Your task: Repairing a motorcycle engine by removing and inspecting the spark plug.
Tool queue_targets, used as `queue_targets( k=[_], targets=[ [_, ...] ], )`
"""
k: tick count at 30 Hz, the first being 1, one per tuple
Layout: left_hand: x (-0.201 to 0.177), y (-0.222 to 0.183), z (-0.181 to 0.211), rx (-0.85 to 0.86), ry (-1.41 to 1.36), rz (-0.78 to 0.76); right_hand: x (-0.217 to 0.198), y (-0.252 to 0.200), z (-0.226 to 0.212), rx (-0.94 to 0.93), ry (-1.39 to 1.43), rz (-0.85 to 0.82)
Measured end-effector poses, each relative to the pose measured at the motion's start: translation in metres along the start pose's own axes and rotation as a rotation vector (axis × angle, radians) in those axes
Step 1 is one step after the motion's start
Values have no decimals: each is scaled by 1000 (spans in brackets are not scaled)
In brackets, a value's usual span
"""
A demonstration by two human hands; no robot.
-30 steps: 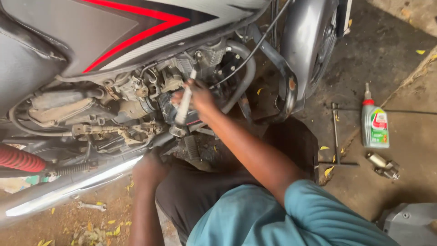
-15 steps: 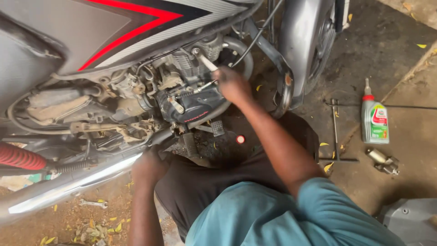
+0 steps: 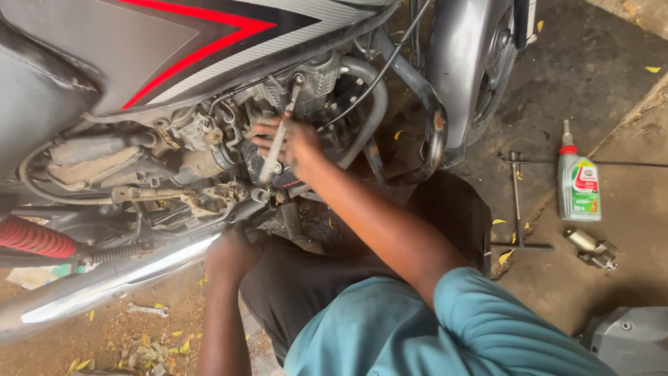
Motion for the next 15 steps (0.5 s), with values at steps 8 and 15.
queue_targets(
  k=[8,15],
  targets=[
    [-7,-2,4,-39,2,-24,-12,14,2,51,23,-32],
    [-9,-2,12,-34,71,-19,6,5,-6,45,-58,-58]
  ],
)
Point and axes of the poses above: each hand's wrist, its own y-axis towards the middle knuckle, its own x-axis out of the palm, z = x × y, the point moved 9 cm from there along y, towards the middle knuckle, and after that the axes turned 11 degrees about y, right-handed, at the moved point
